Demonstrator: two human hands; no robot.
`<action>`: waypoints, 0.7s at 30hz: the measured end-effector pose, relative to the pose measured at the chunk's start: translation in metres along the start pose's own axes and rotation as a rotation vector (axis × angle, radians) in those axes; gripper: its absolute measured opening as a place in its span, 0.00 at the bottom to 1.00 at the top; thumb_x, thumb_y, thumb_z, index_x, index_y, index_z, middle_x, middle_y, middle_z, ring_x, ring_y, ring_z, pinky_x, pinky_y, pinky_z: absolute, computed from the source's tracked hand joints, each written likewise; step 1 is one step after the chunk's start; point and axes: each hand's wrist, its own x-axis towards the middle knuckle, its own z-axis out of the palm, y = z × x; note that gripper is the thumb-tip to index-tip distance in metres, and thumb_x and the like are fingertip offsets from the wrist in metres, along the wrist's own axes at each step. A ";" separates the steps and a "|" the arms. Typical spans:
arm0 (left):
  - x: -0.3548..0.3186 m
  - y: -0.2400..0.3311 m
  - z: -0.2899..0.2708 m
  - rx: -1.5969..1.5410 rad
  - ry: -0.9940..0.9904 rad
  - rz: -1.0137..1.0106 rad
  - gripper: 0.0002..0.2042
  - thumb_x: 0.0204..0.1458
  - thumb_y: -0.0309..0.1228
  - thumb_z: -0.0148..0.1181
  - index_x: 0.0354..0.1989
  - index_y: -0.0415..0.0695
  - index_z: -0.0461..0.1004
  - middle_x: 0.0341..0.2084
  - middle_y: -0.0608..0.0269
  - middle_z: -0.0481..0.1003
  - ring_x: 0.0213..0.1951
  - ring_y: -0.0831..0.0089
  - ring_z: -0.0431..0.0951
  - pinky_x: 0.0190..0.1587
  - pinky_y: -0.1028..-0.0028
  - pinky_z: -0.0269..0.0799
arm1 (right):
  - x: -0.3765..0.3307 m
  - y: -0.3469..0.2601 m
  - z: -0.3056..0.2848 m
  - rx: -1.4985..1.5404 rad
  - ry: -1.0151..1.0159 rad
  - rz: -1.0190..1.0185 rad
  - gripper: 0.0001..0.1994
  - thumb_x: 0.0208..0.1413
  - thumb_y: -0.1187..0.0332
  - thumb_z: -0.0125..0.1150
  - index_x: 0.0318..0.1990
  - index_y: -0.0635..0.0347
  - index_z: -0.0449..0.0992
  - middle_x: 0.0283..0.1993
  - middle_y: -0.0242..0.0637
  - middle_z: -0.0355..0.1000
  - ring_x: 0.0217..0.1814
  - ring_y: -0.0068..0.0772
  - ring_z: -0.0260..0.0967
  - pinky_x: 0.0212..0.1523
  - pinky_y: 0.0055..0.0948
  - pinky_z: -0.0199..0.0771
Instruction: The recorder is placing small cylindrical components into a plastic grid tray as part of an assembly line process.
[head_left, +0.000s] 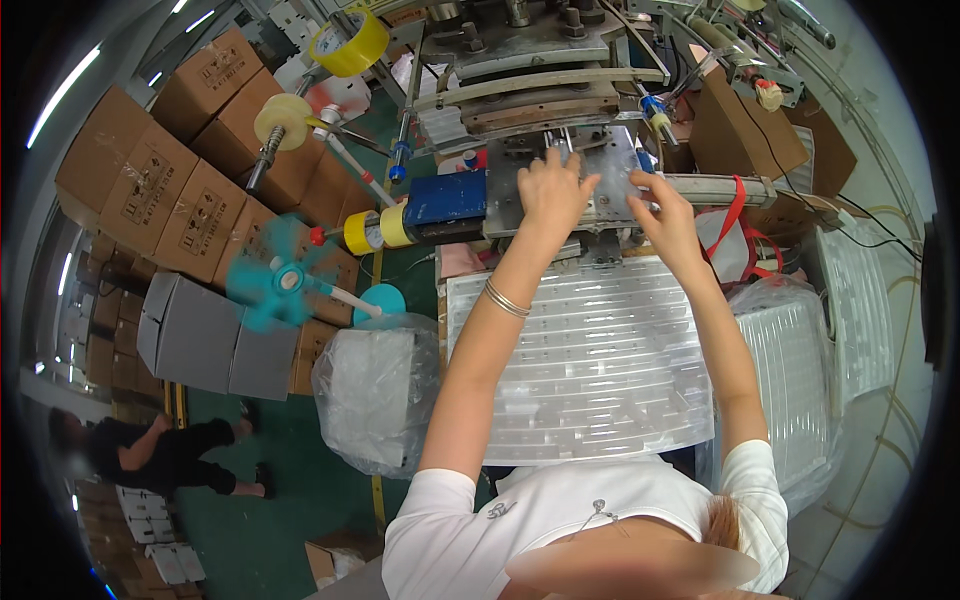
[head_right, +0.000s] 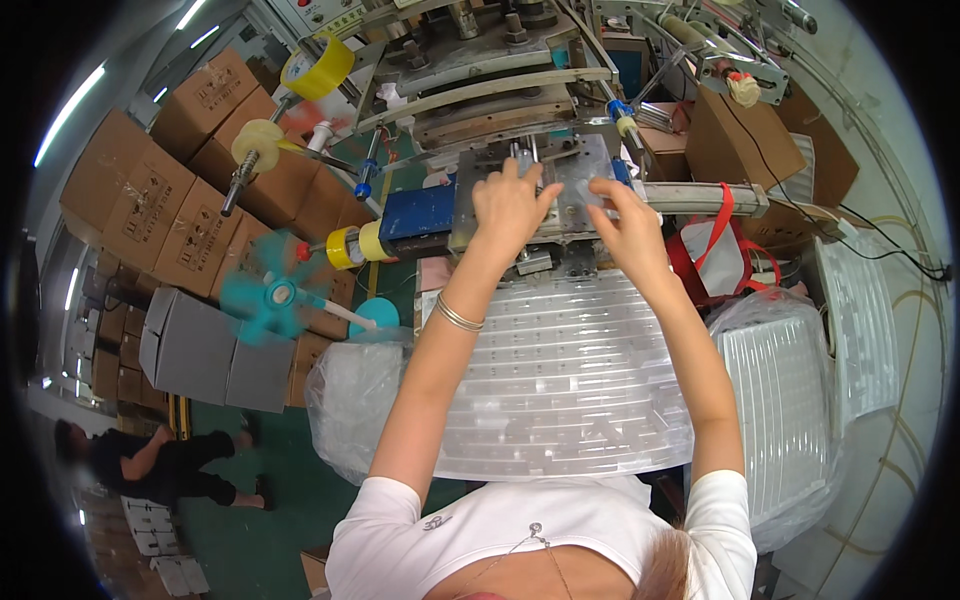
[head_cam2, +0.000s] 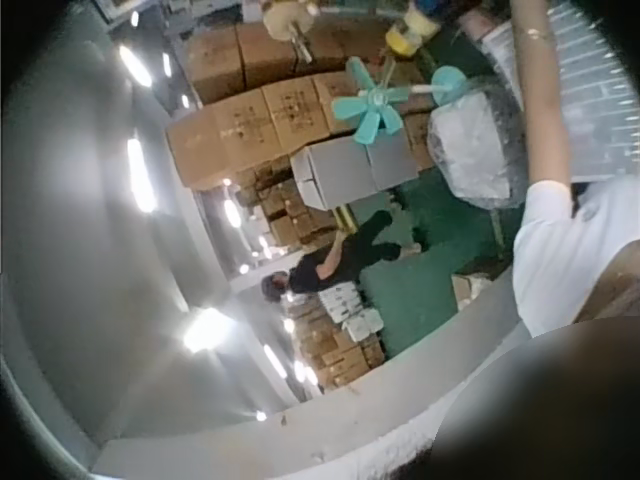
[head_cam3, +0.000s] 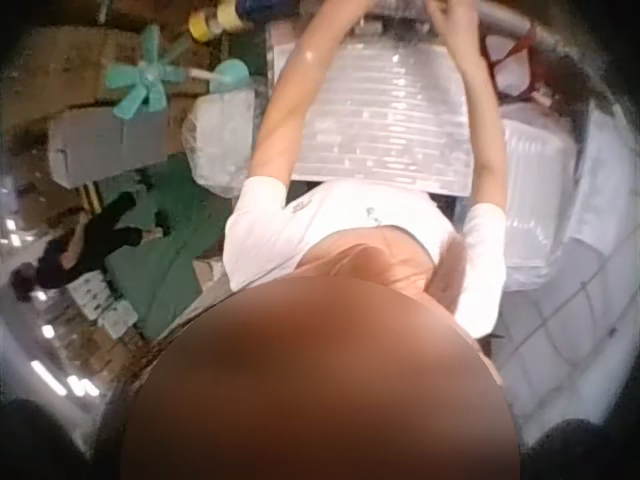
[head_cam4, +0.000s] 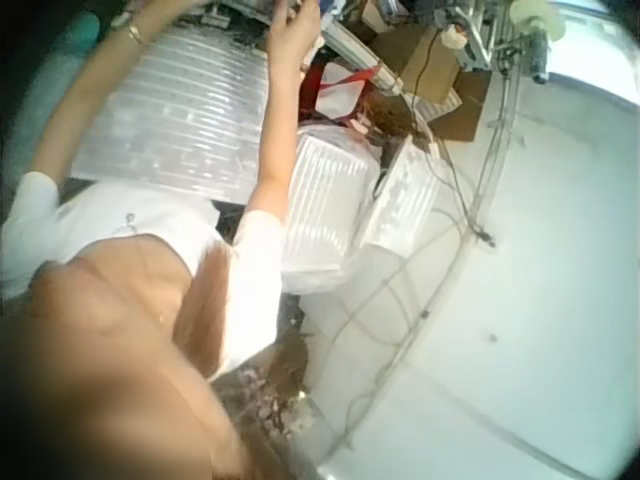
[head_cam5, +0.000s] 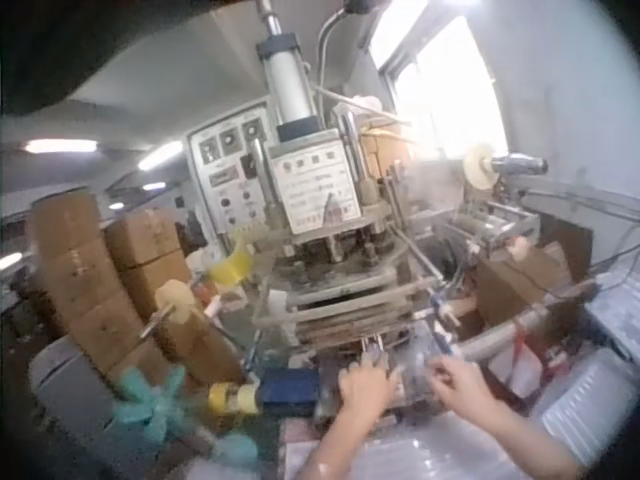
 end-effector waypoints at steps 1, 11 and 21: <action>-0.001 -0.001 0.000 0.002 0.003 -0.004 0.18 0.46 0.47 0.60 0.41 0.50 0.77 0.28 0.61 0.71 0.28 0.63 0.75 0.28 0.63 0.68 | 0.007 -0.003 0.006 -0.075 0.025 -0.088 0.11 0.51 0.73 0.59 0.43 0.60 0.71 0.45 0.38 0.73 0.41 0.34 0.74 0.33 0.27 0.75; -0.134 0.074 -0.016 -1.164 -0.166 -0.443 0.14 0.47 0.31 0.61 0.45 0.47 0.73 0.29 0.58 0.74 0.30 0.64 0.76 0.33 0.69 0.71 | 0.056 0.010 0.062 -0.655 0.075 -0.332 0.11 0.50 0.65 0.59 0.42 0.50 0.75 0.31 0.36 0.72 0.34 0.42 0.72 0.32 0.38 0.73; -0.151 0.065 -0.014 -1.160 -0.349 -0.497 0.17 0.47 0.31 0.63 0.47 0.47 0.72 0.33 0.57 0.76 0.33 0.68 0.76 0.31 0.74 0.70 | -0.022 0.020 -0.027 -0.341 -0.035 0.065 0.14 0.51 0.67 0.59 0.46 0.58 0.73 0.40 0.38 0.73 0.37 0.35 0.72 0.38 0.29 0.71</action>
